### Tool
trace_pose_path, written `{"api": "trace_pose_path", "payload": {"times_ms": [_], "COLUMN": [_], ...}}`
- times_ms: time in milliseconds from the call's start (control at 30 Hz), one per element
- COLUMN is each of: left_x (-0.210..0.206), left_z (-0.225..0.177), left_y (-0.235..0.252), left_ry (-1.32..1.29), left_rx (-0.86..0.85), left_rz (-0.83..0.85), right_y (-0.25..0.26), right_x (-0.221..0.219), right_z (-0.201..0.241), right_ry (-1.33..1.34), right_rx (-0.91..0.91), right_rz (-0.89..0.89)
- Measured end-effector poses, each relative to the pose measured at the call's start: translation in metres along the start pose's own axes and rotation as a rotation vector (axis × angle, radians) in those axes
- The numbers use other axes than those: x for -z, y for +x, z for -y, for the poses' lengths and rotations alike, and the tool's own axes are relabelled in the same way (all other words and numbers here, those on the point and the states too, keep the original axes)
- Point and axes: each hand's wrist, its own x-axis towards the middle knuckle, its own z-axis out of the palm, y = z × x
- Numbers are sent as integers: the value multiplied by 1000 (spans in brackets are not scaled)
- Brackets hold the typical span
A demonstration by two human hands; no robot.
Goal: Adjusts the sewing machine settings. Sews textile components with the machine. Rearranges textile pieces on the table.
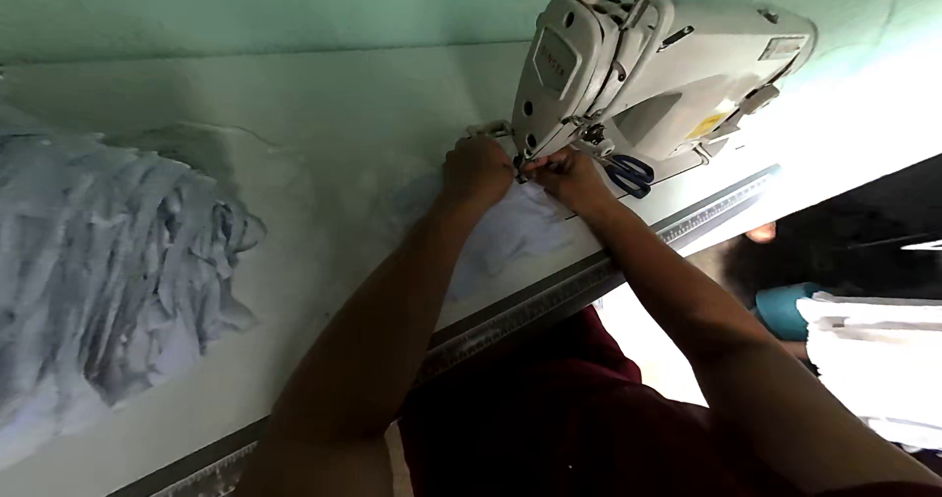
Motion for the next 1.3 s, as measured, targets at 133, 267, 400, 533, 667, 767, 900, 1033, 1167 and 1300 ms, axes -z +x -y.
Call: {"api": "trace_pose_path", "payload": {"times_ms": [133,267,400,533,667,767,900,1033,1167,1300], "left_x": [3,1,0,-2,-3,-3,-3,-6,-7,-8], "left_z": [-3,-1,-4,-4,-6,-7,-7,-5,-5,-6], "left_y": [-2,-1,-1,0,1,1,0,1,1,0], "left_ry": [-27,-30,-14,11,32,29,34,36,35,42], "left_rx": [44,43,72,75,82,82,74,53,61,67], "left_rz": [16,-11,1,6,11,7,-2,-19,-30,-38], "right_y": [0,3,4,3,3,3,2,4,3,3], "right_x": [-2,-4,-5,-5,-4,-5,-5,-4,-4,-4], "right_z": [0,-7,-7,-6,-7,-5,-4,-9,-8,-7], "right_ry": [38,47,42,50,54,45,60,79,76,72], "right_rx": [-6,45,34,21,16,6,7,12,12,15], "right_rz": [3,6,1,-5,-6,-10,-17,-21,-20,-24]}}
